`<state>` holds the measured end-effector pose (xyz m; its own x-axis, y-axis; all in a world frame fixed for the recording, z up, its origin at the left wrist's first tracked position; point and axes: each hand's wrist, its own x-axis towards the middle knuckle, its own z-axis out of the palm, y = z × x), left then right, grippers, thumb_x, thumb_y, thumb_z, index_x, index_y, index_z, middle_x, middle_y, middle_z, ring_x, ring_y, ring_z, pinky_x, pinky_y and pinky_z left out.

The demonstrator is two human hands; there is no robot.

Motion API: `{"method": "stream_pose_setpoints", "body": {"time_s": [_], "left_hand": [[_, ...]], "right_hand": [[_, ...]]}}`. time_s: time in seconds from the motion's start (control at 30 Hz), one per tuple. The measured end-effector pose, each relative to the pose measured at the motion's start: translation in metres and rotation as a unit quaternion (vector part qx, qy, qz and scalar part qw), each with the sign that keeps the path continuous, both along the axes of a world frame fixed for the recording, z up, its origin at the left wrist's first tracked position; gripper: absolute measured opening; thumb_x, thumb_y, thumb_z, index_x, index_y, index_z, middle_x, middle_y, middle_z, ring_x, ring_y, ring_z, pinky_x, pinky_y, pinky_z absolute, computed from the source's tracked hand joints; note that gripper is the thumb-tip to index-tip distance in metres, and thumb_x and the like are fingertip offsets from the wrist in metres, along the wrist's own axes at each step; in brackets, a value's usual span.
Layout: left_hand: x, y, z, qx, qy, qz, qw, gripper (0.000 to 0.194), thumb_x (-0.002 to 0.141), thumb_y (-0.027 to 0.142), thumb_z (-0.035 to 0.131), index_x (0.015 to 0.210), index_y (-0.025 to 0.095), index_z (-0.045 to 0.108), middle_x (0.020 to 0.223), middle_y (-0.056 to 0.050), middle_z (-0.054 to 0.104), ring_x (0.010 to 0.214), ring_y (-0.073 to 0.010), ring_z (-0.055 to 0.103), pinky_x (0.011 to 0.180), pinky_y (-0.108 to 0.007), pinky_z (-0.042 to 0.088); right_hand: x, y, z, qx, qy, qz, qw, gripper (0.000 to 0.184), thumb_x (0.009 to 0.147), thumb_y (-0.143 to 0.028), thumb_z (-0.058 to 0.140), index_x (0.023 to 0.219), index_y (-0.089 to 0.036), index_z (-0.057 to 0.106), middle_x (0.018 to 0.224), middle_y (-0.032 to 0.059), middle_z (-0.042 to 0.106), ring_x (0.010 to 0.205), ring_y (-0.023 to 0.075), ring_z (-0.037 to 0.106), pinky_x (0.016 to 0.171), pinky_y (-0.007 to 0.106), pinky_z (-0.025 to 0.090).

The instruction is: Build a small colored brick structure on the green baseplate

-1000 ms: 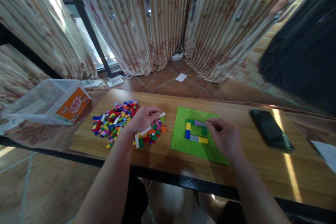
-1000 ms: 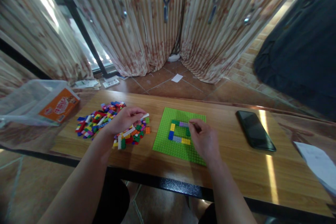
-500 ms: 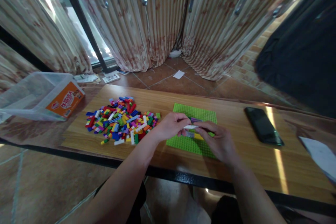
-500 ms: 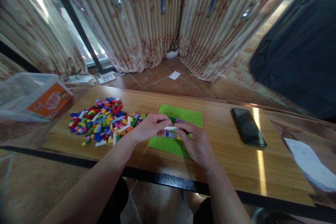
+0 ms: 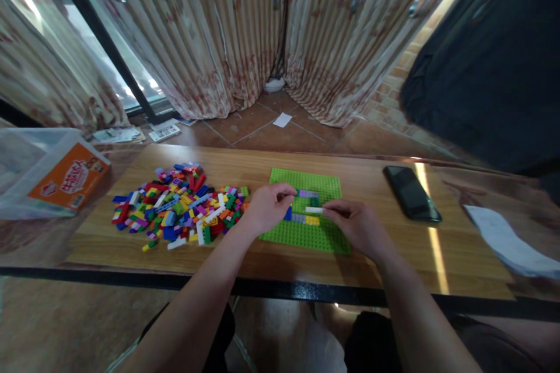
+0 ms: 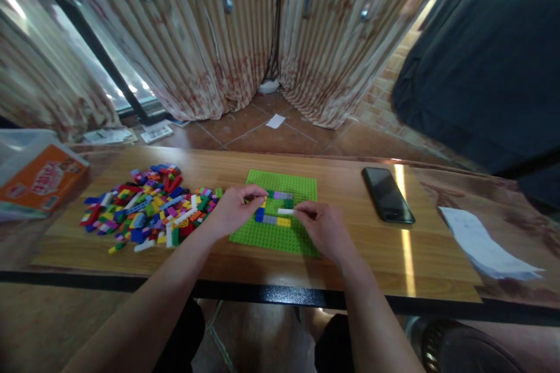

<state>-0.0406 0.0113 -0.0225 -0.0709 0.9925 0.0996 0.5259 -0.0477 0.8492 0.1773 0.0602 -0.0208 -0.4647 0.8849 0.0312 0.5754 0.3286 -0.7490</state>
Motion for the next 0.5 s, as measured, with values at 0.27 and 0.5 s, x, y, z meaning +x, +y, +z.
{"method": "stream_pose_setpoints", "body": {"time_s": [0.27, 0.5], "left_hand": [[0.0060, -0.0033, 0.0017, -0.015, 0.082, -0.037, 0.996, 0.023, 0.086, 0.020, 0.054, 0.099, 0.020, 0.073, 0.097, -0.003, 0.076, 0.086, -0.0183, 0.068, 0.081, -0.030, 0.052], [0.0096, -0.0036, 0.0005, -0.019, 0.141, -0.056, 0.988, 0.024, 0.088, 0.021, 0.052, 0.100, 0.022, 0.073, 0.097, -0.003, 0.076, 0.089, -0.0195, 0.067, 0.082, -0.030, 0.051]], "right_hand": [[-0.0066, -0.0002, -0.0076, 0.000, -0.023, 0.021, 1.000, 0.019, 0.083, -0.031, 0.059, 0.083, -0.025, 0.077, 0.082, 0.0003, 0.077, 0.074, 0.0189, 0.068, 0.070, 0.031, 0.048], [-0.0086, 0.0002, -0.0102, -0.026, -0.007, 0.014, 1.000, 0.018, 0.083, -0.030, 0.060, 0.083, -0.025, 0.077, 0.083, -0.0002, 0.077, 0.077, 0.0186, 0.069, 0.072, 0.030, 0.049]]}}
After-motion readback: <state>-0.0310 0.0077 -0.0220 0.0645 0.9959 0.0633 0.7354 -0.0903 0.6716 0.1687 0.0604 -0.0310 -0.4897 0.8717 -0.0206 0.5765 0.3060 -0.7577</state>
